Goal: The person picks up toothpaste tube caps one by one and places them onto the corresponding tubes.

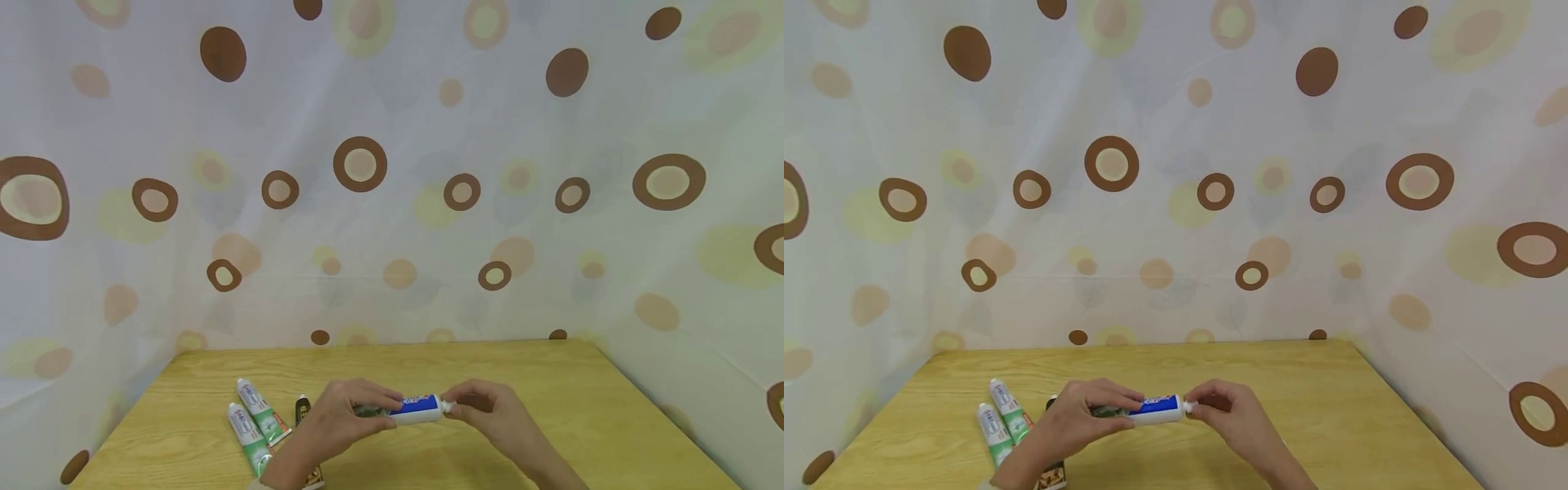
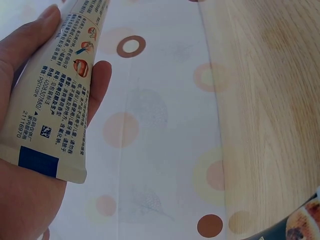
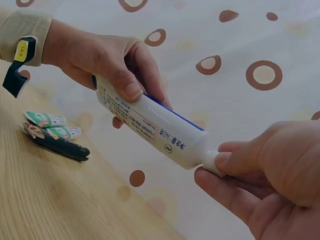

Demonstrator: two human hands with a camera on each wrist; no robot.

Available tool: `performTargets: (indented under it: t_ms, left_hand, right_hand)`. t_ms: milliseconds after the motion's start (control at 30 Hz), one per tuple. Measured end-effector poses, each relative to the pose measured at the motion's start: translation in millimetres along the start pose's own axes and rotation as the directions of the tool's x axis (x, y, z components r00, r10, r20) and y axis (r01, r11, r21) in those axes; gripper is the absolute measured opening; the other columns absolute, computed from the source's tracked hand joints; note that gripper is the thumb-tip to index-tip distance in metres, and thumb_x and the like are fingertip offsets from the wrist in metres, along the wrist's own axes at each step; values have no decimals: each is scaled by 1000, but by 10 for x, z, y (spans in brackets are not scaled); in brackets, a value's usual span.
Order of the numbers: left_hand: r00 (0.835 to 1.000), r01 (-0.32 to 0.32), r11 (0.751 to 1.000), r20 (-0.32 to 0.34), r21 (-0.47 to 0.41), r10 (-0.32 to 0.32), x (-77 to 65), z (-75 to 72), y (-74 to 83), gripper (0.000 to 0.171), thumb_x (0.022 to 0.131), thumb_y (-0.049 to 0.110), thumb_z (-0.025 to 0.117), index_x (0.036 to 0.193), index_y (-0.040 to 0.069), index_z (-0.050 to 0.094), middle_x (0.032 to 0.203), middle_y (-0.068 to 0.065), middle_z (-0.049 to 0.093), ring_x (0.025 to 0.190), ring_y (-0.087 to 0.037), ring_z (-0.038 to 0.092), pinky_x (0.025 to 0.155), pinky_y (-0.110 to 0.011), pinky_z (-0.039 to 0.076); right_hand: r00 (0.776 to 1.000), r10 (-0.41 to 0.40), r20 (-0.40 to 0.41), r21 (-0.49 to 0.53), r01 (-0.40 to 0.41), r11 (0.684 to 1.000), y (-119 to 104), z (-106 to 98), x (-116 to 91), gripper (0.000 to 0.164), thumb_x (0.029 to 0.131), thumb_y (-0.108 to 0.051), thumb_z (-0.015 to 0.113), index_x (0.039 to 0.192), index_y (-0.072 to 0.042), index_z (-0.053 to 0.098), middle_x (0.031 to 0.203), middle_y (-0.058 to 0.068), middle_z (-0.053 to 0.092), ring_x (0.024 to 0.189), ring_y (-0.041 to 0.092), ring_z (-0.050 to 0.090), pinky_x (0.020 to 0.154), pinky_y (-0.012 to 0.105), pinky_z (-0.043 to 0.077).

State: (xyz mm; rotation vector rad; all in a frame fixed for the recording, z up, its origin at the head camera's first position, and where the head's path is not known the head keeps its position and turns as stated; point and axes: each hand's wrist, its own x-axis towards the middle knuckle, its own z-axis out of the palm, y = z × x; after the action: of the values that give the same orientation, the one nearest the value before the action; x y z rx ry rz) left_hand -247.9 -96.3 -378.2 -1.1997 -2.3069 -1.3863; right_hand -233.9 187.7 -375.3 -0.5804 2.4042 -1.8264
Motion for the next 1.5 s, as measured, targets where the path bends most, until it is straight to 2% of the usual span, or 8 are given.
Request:
performTargets:
  t_ms: [133, 267, 367, 533, 833, 1167, 1400, 1500]
  left_hand:
    - [1000, -3, 1000, -3, 17, 3, 2, -4, 12, 21, 85, 22, 78, 105, 15, 79, 114, 1, 75, 103, -11, 70, 79, -21, 57]
    - [1000, 0, 1000, 5, -2, 0, 4, 11, 15, 22, 84, 22, 78, 105, 15, 79, 114, 1, 75, 103, -11, 70, 81, -22, 57]
    - [1000, -2, 1000, 9, -12, 2, -1, 24, 7, 22, 85, 23, 78, 105, 15, 79, 113, 0, 75, 103, -11, 70, 80, -22, 57]
    - [1000, -5, 1000, 3, -9, 5, -13, 24, -1, 22, 86, 25, 77, 105, 15, 79, 113, 1, 75, 103, -11, 70, 79, -22, 57]
    - [1000, 29, 999, -2, -19, -29, -30, 10, -1, 21, 86, 24, 77, 106, 16, 79, 114, 2, 75, 104, -12, 70, 80, -21, 57]
    - [1000, -3, 999, 4, -34, 3, -20, 14, -29, 22, 86, 23, 77, 106, 13, 79, 114, -1, 75, 104, -12, 70, 80, -22, 57]
    - [1000, -22, 1000, -11, -23, 21, -16, 1, -41, 22, 85, 23, 77, 105, 13, 79, 113, -1, 75, 103, -12, 70, 81, -22, 57]
    - [1000, -13, 999, -1, -35, 13, -20, -4, -42, 23, 86, 23, 77, 106, 13, 79, 114, -2, 75, 104, -13, 70, 81, -22, 57]
  right_hand:
    - [1000, 0, 26, 66, -2, 998, 20, -10, 3, 30, 97, -19, 64, 114, 6, 66, 112, 19, 69, 98, 24, 72, 86, 32, 58]
    - [998, 43, 40, 100, -47, 994, 42, -20, 5, 35, 100, -22, 59, 114, 9, 64, 104, 20, 71, 91, 26, 73, 81, 33, 60]
    - [998, 58, 33, 89, -61, 994, 55, -17, 8, 38, 100, -26, 59, 117, 8, 64, 107, 20, 71, 93, 25, 73, 82, 33, 59]
    - [1000, 5, 7, -8, -5, 1000, 40, -19, -4, 36, 96, -25, 66, 122, -1, 64, 121, 17, 67, 107, 20, 69, 88, 29, 57]
    - [1000, -2, -2, -29, 2, 1000, 39, -1, 16, 28, 93, -26, 70, 112, -6, 70, 116, 13, 69, 104, 17, 70, 88, 27, 56]
    - [999, 17, 36, 84, -20, 996, 72, -21, 25, 36, 99, -22, 62, 116, 9, 62, 110, 19, 69, 96, 28, 72, 85, 33, 59]
    - [999, -48, 5, -58, 49, 997, 92, -16, 48, 34, 94, -26, 68, 118, -2, 67, 117, 14, 70, 104, 13, 70, 88, 28, 57]
    - [998, -67, 13, -75, 68, 995, 93, -21, 43, 30, 94, -23, 68, 117, -3, 67, 119, 15, 68, 106, 11, 69, 89, 28, 57]
